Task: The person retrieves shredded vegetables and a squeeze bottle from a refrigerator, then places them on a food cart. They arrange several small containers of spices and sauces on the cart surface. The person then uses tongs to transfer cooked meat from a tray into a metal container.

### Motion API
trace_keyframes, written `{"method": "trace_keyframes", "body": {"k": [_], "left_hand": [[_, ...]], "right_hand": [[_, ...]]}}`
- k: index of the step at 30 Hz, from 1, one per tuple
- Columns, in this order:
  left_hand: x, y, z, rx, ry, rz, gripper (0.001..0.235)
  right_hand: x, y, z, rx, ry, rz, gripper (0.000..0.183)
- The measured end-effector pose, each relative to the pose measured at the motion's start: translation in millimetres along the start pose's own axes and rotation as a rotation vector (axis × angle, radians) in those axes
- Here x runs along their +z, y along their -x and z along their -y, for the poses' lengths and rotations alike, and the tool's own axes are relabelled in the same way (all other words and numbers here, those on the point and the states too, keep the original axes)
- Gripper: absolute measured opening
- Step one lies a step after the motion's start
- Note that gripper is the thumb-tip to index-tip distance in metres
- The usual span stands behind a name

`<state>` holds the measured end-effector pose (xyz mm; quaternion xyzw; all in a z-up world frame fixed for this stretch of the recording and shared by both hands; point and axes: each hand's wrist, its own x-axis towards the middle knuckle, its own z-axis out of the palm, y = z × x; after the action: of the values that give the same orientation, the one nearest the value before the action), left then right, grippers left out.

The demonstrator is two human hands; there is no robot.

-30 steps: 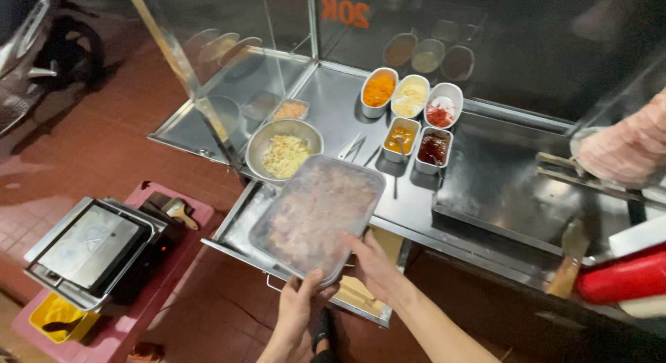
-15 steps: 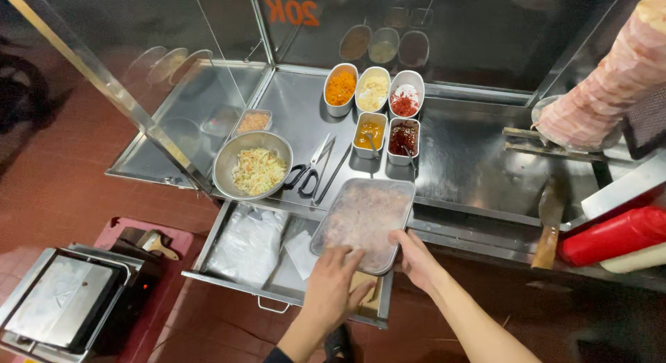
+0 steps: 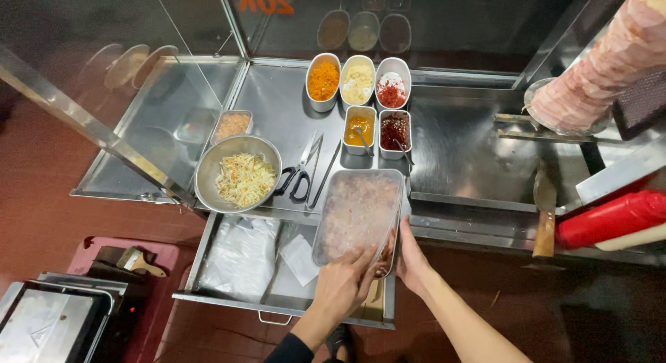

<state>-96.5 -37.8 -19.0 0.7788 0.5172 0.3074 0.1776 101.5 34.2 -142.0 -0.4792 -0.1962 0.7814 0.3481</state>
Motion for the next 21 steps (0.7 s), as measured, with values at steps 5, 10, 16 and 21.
{"method": "trace_keyframes", "body": {"k": [5,10,16,21], "left_hand": [[-32,-6,-2,-0.034,0.115,-0.164,0.030],[-66,-12,11,-0.226,0.142,-0.366,0.027],[-124,-11,106,-0.416,0.212,-0.838,0.031],[-133,-8,230,-0.743,0.805,-1.001,0.042]], "right_hand": [[21,8,0,-0.131,0.273,-0.187,0.069],[44,37,27,-0.086,0.235,-0.241,0.065],[50,58,65,-0.110,0.161,-0.236,0.059],[65,54,88,-0.216,0.073,-0.108,0.058]]}}
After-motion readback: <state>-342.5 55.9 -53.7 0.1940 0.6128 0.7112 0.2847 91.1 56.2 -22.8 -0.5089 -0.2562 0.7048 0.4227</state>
